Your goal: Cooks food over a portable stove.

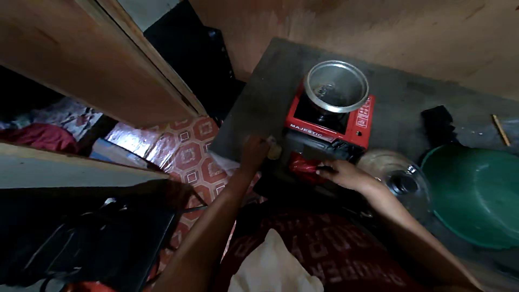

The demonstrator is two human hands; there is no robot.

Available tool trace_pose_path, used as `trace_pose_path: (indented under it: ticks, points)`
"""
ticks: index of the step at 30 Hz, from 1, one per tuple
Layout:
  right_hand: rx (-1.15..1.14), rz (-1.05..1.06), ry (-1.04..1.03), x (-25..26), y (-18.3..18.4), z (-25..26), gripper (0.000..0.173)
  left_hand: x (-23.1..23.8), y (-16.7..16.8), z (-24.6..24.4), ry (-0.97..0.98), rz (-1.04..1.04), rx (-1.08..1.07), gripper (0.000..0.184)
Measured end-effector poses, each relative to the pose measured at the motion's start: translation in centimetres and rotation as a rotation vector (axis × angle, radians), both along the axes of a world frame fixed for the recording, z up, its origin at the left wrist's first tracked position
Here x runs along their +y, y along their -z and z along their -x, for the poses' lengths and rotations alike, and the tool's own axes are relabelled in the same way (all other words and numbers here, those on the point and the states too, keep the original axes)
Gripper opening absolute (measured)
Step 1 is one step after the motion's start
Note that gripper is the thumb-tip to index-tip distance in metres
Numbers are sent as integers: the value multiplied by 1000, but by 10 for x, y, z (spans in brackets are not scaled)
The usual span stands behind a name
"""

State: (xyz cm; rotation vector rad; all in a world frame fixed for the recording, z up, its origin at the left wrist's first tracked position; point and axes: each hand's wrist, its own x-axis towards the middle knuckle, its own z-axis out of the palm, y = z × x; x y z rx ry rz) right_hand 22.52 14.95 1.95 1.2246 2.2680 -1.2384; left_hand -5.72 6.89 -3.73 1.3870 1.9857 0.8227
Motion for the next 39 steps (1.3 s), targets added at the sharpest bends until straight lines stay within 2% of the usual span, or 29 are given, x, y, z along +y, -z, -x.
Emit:
trace_pose_path:
  ticks: [7,9,11,14,17,21,24,26,28,31,36,39]
  points:
    - [206,-204,30,3,5,39,32,0,-4,1,-25,-66,-55,33]
    - [273,-313,8,6,3,59,35,0,-7,1,-15,-93,-75,34]
    - [348,-398,-41,12,2,81,47,2,-15,1,-13,-113,-82,34]
    - [435,-425,-86,28,-4,108,60,12,-42,-1,-18,-121,-113,36]
    - [519,-426,-57,46,-28,120,56,33,-86,-2,11,-101,-150,37]
    - [706,-564,2,84,-76,110,36,82,-135,-7,109,-363,-135,22]
    - [840,-618,152,119,-117,90,27,123,-182,-23,137,-444,-231,27]
    - [912,-622,249,145,-140,74,26,147,-198,-31,113,-492,-257,29]
    - [981,-594,338,165,-157,56,23,167,-201,-40,107,-461,-273,30]
    - [1056,-494,484,185,-170,37,19,186,-195,-59,155,-307,-360,34]
    - [1165,-303,622,203,-159,18,15,214,-185,-87,141,-263,-504,35]
    - [1211,-252,628,214,-146,6,12,225,-185,-94,74,-275,-492,33]
